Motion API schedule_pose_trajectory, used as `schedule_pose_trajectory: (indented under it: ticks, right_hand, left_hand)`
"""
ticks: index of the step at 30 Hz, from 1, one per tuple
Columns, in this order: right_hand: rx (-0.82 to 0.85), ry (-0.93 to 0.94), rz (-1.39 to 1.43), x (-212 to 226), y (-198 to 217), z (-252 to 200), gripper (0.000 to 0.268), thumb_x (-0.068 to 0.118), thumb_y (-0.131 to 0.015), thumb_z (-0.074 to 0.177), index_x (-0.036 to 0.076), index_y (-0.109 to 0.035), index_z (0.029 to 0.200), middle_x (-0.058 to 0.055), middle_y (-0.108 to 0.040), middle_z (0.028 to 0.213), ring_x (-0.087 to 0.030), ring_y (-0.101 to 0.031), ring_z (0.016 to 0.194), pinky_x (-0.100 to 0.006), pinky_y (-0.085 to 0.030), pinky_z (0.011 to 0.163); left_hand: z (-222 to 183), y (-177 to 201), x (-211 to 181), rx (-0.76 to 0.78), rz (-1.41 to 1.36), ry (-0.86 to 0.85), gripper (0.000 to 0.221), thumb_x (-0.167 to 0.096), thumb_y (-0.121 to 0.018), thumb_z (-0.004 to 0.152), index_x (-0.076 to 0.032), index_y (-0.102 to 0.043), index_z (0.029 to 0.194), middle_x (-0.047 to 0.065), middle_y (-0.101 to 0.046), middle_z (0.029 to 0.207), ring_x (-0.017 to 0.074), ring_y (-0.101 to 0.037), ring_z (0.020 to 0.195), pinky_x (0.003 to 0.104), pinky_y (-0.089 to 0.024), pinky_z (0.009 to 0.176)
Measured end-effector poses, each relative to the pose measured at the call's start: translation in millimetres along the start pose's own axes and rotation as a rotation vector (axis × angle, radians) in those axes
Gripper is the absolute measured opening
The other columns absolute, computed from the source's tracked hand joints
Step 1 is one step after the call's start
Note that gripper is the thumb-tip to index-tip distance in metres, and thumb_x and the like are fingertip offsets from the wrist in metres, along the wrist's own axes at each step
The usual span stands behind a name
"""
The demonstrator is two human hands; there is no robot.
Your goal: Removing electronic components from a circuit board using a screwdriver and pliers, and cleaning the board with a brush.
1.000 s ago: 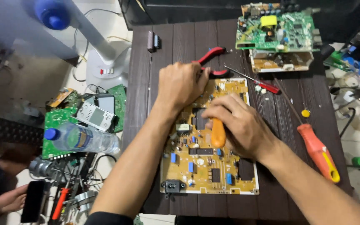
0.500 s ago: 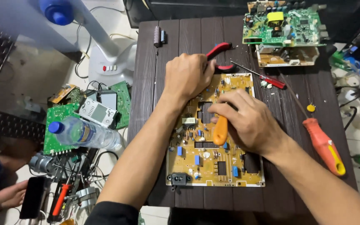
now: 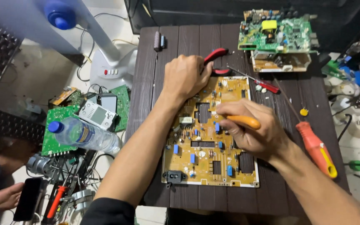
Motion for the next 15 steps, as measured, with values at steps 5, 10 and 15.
schedule_pose_trajectory:
  ticks: [5,10,15]
  right_hand:
    - [0.032,-0.121,0.09,-8.9,-0.8,-2.1,0.016,0.025,-0.067,0.098,0.011,-0.068,0.105,-0.008,-0.074,0.08,-0.021,-0.068,0.059,-0.033,-0.058,0.054]
    - [0.054,-0.192,0.113,-25.1,-9.2,-10.1,0.015,0.025,-0.064,0.099,0.012,-0.067,0.106,-0.006,-0.067,0.069,-0.021,-0.063,0.054,-0.032,-0.054,0.053]
    - [0.061,-0.513,0.157,-33.6,8.7,6.0,0.021,0.028,-0.058,0.103,0.011,-0.069,0.098,-0.015,-0.064,0.061,-0.029,-0.062,0.053,-0.041,-0.053,0.059]
  left_hand:
    - [-1.2,12.1,-4.7,0.046,-0.004,0.01,0.045,-0.05,-0.057,0.088,-0.011,-0.068,0.068,0.021,-0.063,0.057,0.0485,-0.071,0.064,0.055,-0.056,0.059]
    - [-2.2,13.8,-7.2,0.043,-0.021,0.004,0.043,-0.046,-0.055,0.091,-0.012,-0.069,0.067,0.017,-0.065,0.057,0.043,-0.073,0.063,0.05,-0.059,0.059]
    - [-1.3,13.7,-10.4,0.053,-0.007,0.002,0.045,-0.045,-0.055,0.091,-0.01,-0.069,0.068,0.02,-0.065,0.057,0.0467,-0.072,0.063,0.054,-0.057,0.058]
Point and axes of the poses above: each hand's wrist, its own z-axis towards the middle knuckle, its own y-axis out of the back of the hand, x = y × z, the point moved 5 cm from there along z, towards the middle knuckle
